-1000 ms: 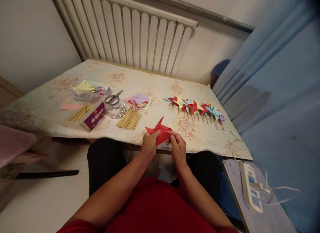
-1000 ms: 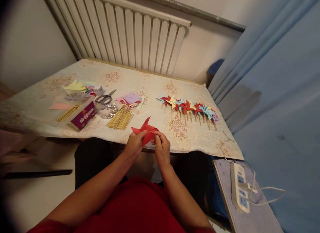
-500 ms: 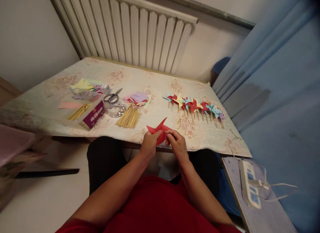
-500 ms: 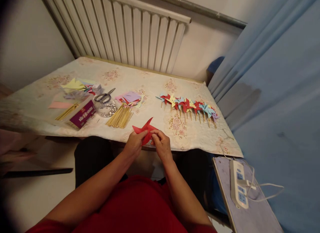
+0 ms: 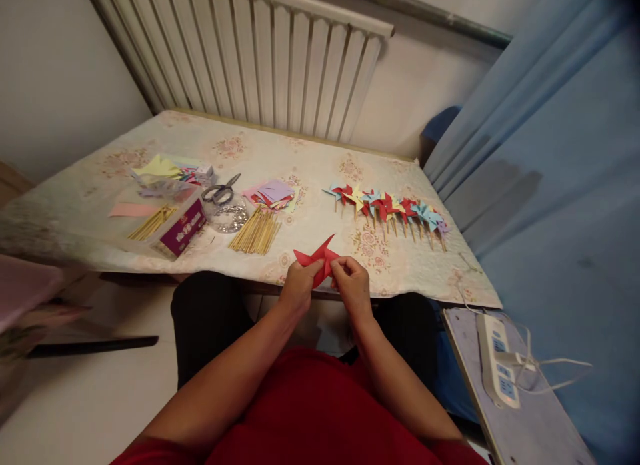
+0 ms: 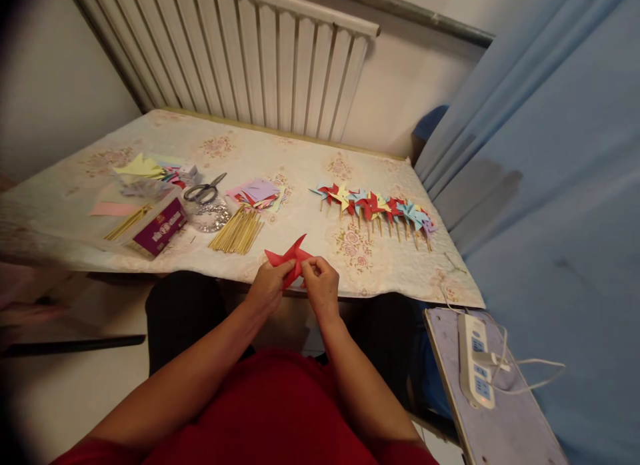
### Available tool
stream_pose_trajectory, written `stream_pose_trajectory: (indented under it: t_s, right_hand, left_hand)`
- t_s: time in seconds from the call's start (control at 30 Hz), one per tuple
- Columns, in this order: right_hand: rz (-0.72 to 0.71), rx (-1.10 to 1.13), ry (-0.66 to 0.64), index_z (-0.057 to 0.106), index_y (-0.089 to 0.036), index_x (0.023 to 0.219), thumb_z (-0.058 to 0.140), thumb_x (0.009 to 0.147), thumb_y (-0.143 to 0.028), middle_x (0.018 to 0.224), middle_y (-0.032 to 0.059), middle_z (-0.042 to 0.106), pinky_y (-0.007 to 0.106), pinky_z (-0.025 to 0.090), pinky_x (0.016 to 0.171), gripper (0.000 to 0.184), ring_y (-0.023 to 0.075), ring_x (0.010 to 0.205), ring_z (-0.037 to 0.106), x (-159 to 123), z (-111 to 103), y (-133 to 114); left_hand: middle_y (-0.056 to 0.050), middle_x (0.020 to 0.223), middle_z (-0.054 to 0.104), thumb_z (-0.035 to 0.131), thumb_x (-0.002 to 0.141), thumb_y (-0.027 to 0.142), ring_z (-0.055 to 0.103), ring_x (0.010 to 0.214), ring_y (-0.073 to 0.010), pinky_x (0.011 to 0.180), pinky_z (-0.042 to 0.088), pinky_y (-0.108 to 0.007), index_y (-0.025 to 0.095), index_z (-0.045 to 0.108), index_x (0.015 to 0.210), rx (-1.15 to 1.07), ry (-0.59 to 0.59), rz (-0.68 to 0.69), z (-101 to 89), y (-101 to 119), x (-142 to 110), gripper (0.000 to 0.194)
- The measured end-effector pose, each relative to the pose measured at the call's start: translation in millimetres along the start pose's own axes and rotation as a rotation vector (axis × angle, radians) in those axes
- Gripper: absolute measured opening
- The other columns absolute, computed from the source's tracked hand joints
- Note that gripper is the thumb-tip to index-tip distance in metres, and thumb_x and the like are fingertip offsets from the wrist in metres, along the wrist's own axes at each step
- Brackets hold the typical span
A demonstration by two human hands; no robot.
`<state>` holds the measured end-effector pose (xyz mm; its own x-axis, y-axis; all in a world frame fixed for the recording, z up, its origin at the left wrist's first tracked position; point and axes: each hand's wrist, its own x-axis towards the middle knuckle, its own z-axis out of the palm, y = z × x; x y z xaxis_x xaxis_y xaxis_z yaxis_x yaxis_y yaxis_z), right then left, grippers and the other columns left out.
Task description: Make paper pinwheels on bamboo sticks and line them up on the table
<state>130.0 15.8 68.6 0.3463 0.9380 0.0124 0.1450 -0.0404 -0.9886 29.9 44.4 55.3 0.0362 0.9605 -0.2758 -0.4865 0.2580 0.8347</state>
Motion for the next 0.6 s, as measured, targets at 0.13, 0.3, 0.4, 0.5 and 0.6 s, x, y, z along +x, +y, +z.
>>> stream_pose_trajectory:
  t_s: [0.13,0.3,0.4,0.5,0.6]
  right_hand:
    - [-0.017,-0.041,0.028,0.059,-0.020,0.068,0.058,0.075,-0.032,0.048,-0.0063,0.052,0.022,0.035,0.045,0.014,0.0102,0.043,0.047,-1,0,-2]
    - [-0.040,-0.098,-0.020,0.059,-0.021,0.068,0.056,0.075,-0.032,0.048,-0.0067,0.051,0.023,0.037,0.048,0.013,0.0114,0.045,0.048,1,-1,3]
    - [-0.056,-0.144,-0.024,0.059,-0.021,0.067,0.055,0.075,-0.031,0.049,-0.0065,0.051,0.023,0.037,0.050,0.013,0.0118,0.047,0.048,3,-1,7]
    - [-0.082,-0.185,0.005,0.058,-0.021,0.066,0.055,0.075,-0.030,0.051,-0.0057,0.052,0.023,0.036,0.052,0.013,0.0120,0.050,0.047,4,-1,9]
    - [-0.098,-0.217,0.029,0.058,-0.021,0.065,0.055,0.075,-0.030,0.052,-0.0051,0.051,0.024,0.036,0.054,0.014,0.0123,0.053,0.046,5,0,10]
  left_hand:
    - [0.001,0.055,0.058,0.068,0.060,0.022,0.050,0.052,-0.0103,0.055,0.039,-0.024,0.013,0.062,0.065,0.006,-0.003,0.006,-2.1,-4,2,0.011]
    - [0.001,0.055,0.058,0.068,0.059,0.022,0.049,0.049,-0.0097,0.053,0.038,-0.024,0.013,0.064,0.067,-0.024,0.004,-0.035,-2.6,-4,2,0.013]
    - [0.002,0.055,0.057,0.068,0.058,0.021,0.048,0.048,-0.0095,0.055,0.039,-0.025,0.012,0.065,0.068,-0.028,-0.015,-0.045,-2.1,-2,1,0.014]
    - [0.002,0.054,0.057,0.068,0.057,0.021,0.049,0.049,-0.0100,0.055,0.039,-0.025,0.013,0.064,0.066,-0.022,-0.019,-0.054,-1.8,-1,0,0.013]
    - [0.001,0.054,0.057,0.069,0.057,0.021,0.050,0.050,-0.0103,0.054,0.038,-0.025,0.013,0.063,0.064,-0.024,-0.032,-0.055,-2.3,-1,-1,0.012]
